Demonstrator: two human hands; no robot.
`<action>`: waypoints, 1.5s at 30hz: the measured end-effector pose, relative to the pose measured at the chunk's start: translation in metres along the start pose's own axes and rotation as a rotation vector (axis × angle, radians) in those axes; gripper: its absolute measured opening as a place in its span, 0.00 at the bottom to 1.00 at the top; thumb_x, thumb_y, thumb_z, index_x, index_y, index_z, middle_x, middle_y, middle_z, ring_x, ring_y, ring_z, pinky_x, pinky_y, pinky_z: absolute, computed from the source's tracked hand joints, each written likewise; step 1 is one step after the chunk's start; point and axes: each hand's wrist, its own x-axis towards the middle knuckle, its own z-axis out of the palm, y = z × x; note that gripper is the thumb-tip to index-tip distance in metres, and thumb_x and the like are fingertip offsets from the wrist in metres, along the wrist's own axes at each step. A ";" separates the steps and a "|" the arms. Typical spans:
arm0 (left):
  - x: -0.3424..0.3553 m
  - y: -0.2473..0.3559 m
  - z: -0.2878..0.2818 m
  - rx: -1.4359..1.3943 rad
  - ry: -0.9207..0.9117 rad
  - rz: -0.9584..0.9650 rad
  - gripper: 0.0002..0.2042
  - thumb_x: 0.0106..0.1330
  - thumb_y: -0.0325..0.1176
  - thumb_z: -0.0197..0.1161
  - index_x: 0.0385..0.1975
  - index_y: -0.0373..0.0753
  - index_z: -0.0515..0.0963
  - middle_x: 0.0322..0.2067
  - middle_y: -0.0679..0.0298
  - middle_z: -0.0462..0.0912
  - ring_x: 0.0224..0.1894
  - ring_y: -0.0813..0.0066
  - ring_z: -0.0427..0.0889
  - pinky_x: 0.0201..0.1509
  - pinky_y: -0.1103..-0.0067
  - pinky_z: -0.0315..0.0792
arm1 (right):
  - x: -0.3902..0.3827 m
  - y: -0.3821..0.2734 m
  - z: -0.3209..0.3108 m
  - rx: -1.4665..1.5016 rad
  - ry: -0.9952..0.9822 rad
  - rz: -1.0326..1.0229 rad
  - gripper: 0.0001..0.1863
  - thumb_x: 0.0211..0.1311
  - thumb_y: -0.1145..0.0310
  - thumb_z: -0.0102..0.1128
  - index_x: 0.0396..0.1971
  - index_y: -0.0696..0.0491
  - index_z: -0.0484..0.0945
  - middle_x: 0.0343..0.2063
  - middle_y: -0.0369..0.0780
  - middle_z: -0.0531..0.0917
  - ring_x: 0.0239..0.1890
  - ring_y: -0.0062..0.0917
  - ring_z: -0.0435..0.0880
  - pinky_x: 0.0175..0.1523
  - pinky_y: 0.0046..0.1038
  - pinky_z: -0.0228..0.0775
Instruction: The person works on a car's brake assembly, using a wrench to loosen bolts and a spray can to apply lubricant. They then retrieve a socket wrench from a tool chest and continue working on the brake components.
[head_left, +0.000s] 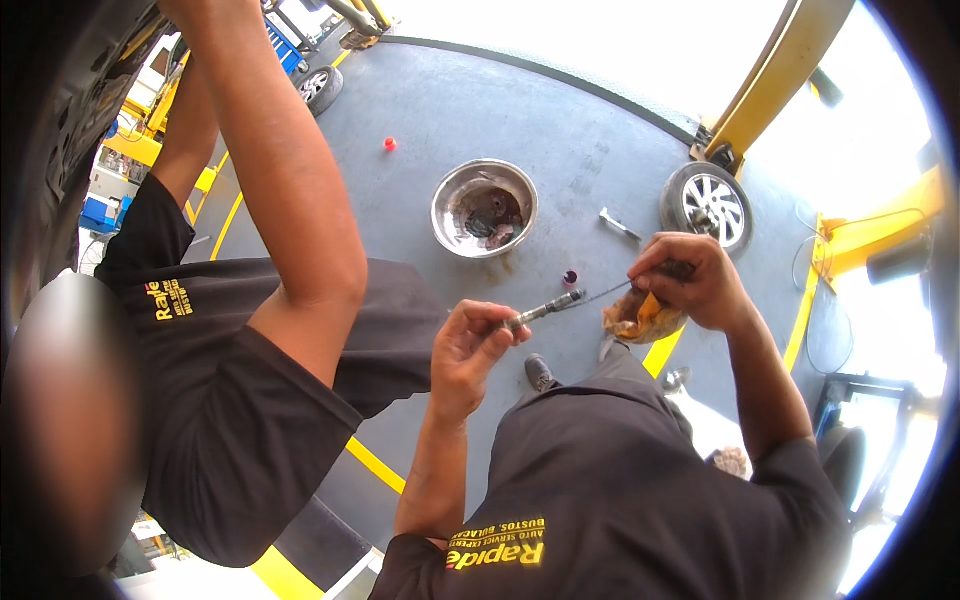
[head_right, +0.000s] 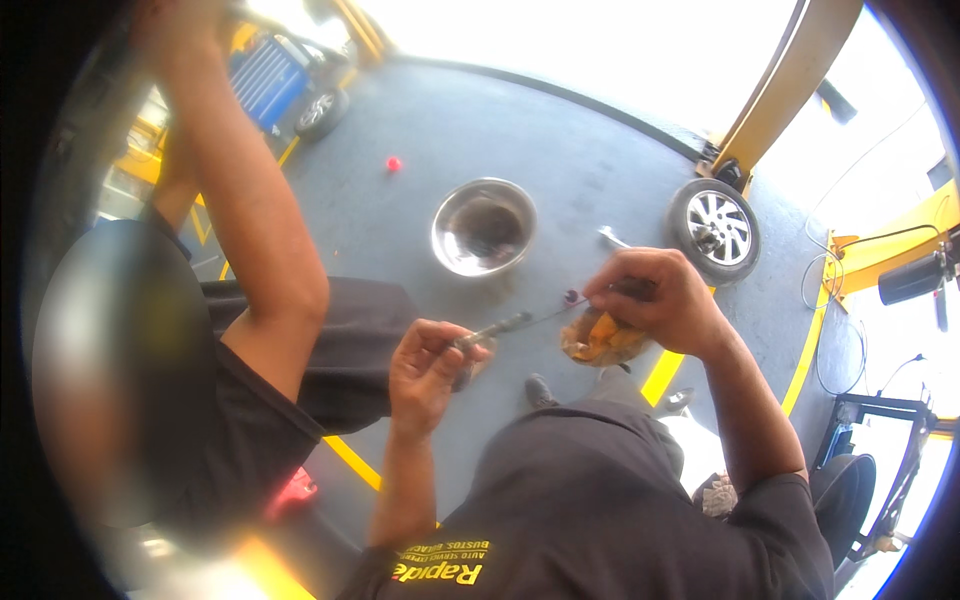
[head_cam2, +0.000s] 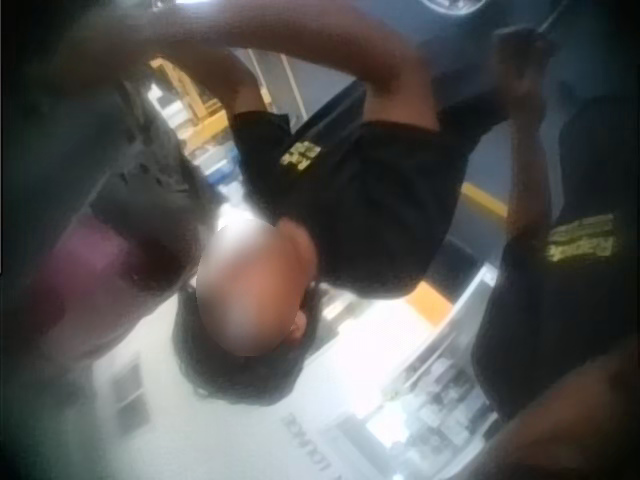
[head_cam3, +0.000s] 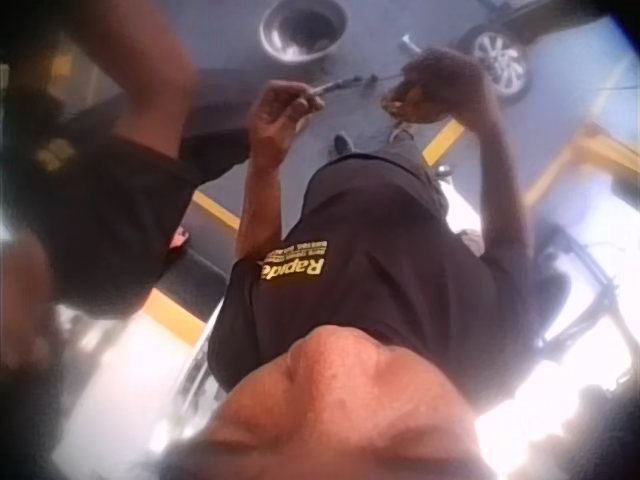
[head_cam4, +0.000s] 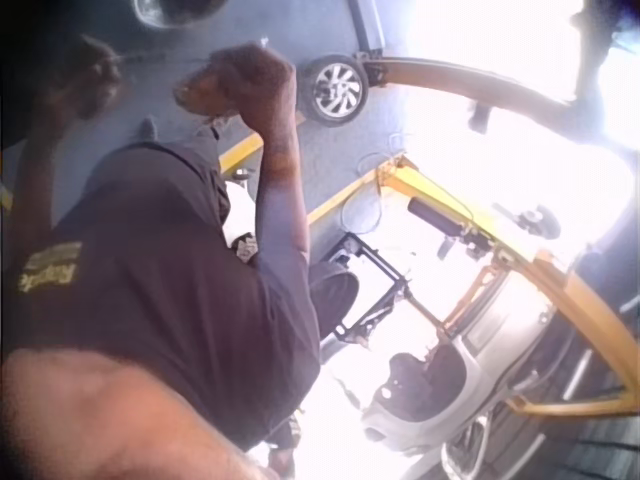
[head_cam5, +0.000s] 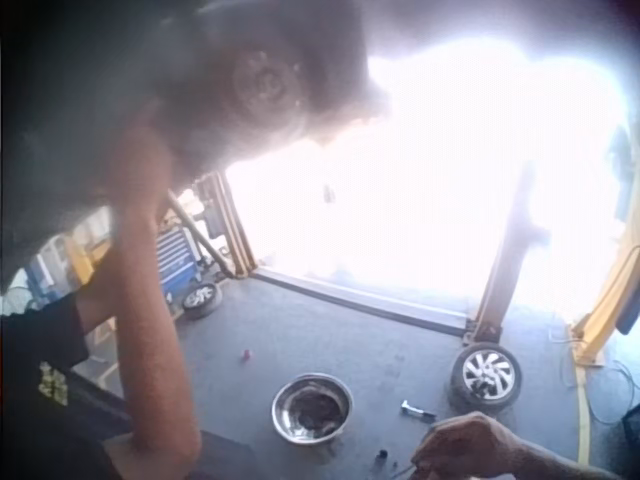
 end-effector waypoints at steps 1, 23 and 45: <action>0.000 0.000 0.000 0.001 0.009 -0.007 0.10 0.69 0.27 0.64 0.45 0.32 0.76 0.38 0.58 0.85 0.42 0.73 0.86 0.53 0.75 0.80 | 0.000 0.001 0.000 0.012 0.008 -0.006 0.04 0.60 0.76 0.66 0.35 0.56 0.84 0.33 0.39 0.85 0.39 0.22 0.86 0.49 0.26 0.79; 0.014 -0.008 0.005 -0.374 0.162 -0.155 0.07 0.73 0.31 0.58 0.42 0.35 0.77 0.33 0.56 0.85 0.34 0.69 0.88 0.44 0.70 0.85 | 0.013 0.013 0.021 -0.009 0.142 -0.098 0.04 0.60 0.76 0.67 0.36 0.56 0.83 0.32 0.37 0.84 0.36 0.20 0.85 0.44 0.24 0.78; 0.014 -0.038 -0.004 -0.128 0.530 -0.295 0.05 0.73 0.29 0.57 0.43 0.36 0.72 0.33 0.59 0.80 0.35 0.74 0.80 0.47 0.73 0.81 | 0.025 0.081 0.017 0.153 0.076 0.292 0.07 0.60 0.71 0.67 0.36 0.57 0.84 0.35 0.38 0.86 0.39 0.20 0.84 0.48 0.26 0.78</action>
